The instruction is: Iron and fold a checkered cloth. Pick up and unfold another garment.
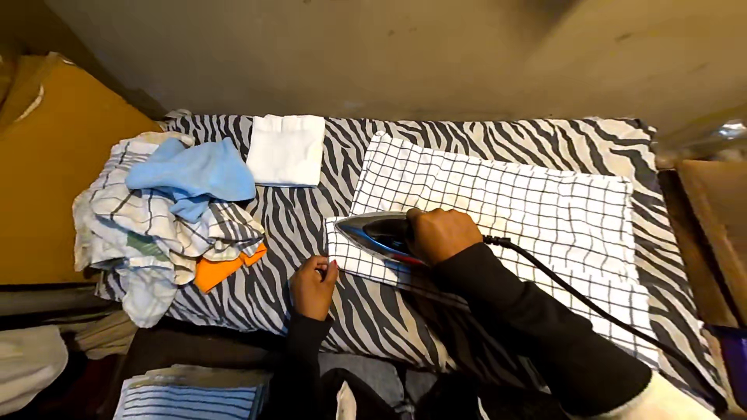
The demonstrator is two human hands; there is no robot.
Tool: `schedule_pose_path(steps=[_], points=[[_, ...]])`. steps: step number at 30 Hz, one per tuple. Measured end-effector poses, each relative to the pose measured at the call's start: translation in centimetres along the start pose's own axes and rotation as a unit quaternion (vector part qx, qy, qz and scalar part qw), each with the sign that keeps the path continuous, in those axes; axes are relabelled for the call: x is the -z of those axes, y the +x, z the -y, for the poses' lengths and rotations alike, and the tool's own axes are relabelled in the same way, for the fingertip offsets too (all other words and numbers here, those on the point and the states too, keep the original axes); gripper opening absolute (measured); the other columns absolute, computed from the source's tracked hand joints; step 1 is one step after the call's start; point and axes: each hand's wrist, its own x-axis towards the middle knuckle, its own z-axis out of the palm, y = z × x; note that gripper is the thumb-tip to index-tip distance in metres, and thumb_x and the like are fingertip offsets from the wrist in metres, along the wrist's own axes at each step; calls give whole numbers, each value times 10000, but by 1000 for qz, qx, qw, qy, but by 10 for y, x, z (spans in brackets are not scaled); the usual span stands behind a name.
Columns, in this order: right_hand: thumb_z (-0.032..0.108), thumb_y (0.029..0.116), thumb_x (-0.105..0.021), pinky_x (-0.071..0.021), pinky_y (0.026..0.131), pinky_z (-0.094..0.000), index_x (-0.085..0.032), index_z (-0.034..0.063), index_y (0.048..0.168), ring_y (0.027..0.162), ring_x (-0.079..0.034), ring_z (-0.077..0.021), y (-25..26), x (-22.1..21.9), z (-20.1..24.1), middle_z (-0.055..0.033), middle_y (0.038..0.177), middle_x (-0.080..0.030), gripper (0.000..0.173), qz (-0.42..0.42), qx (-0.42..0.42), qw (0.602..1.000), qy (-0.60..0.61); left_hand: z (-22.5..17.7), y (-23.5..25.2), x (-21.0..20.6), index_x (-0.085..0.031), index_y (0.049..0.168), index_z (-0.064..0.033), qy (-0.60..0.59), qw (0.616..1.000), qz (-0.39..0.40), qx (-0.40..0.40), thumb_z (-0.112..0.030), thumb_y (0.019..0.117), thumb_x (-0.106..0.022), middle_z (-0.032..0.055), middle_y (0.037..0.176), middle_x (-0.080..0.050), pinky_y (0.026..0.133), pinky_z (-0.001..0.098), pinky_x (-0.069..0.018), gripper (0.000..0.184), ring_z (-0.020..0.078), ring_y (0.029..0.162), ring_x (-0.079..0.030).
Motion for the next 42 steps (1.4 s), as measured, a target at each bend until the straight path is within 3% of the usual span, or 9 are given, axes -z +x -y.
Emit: schedule_pose_path(steps=[5, 10, 15, 19, 25, 29, 33, 37, 42], points=[[210, 985, -626, -533, 750, -609, -686, 12, 1103, 970, -709, -450, 0, 0, 9, -239, 988, -722, 238, 5, -11, 999, 33, 3, 6, 7, -695, 1065, 70, -156, 988, 3, 5, -47, 977, -617, 114, 988, -631, 518, 165, -487, 166, 24, 585, -549], [223, 998, -620, -535, 779, -602, -676, 18, 1137, 1009, -705, -440, 0, 3, 15, -237, 1031, -721, 253, 24, -14, 999, 38, 10, 22, 20, -578, 1118, -20, -346, 929, 122, 48, -58, 1050, -434, -46, 722, -648, 412, 117, -338, 164, -41, 460, -452], [238, 999, -624, -533, 785, -599, -675, 19, 1132, 1009, -705, -433, 2, 4, 15, -230, 1027, -722, 261, 24, -18, 999, 31, 32, 33, 22, -591, 1127, -48, -353, 918, 170, -67, -63, 1013, -444, -63, 1056, -686, 564, 130, -475, 186, -52, 639, -557], [227, 999, -607, -537, 757, -585, -678, 30, 1120, 982, -712, -424, 6, 4, 18, -223, 1001, -723, 242, 21, -26, 999, 15, 28, 38, 33, -601, 1083, -12, -238, 953, 186, -28, -73, 1017, -483, -58, 807, -610, 564, 146, -472, 149, -22, 614, -556], [187, 1009, -590, -543, 803, -596, -680, 8, 1132, 1045, -698, -426, 14, 8, 49, -231, 1080, -717, 235, 46, -74, 994, 68, 14, 28, 33, -651, 1180, 21, 1, 990, 141, -2, -82, 994, -577, 94, 922, -680, 634, 276, -506, 225, 106, 675, -596], [142, 1024, -544, -532, 875, -628, -604, -29, 1295, 1115, -673, -459, -14, -1, 74, -279, 1186, -685, 326, 114, -32, 989, 90, 20, 4, 66, -651, 1206, 87, 116, 992, 4, -48, -123, 971, -640, 217, 876, -708, 711, 521, -572, 315, 338, 740, -694], [105, 996, -567, -559, 750, -615, -628, -28, 1214, 958, -717, -472, -56, -25, 85, -267, 1001, -718, 262, 113, 79, 989, 54, 48, -21, 129, -681, 1159, 45, 128, 989, -71, -25, -161, 991, -573, 177, 830, -717, 643, 486, -575, 287, 283, 675, -696], [85, 1038, -483, -541, 820, -635, -615, -29, 1274, 1048, -693, -480, -21, -7, 94, -283, 1104, -705, 294, 82, 62, 993, 64, 48, -37, 147, -707, 1098, 32, 133, 982, -125, -46, -184, 971, -545, 124, 788, -718, 588, 292, -538, 298, 127, 622, -660], [86, 1015, -548, -546, 826, -629, -626, -14, 1271, 1069, -686, -465, 9, -1, 103, -267, 1136, -700, 286, 56, 28, 994, 86, 38, -53, 145, -722, 1064, 1, 62, 993, -97, -41, -194, 951, -574, 57, 812, -731, 593, 192, -540, 270, 31, 649, -667]])
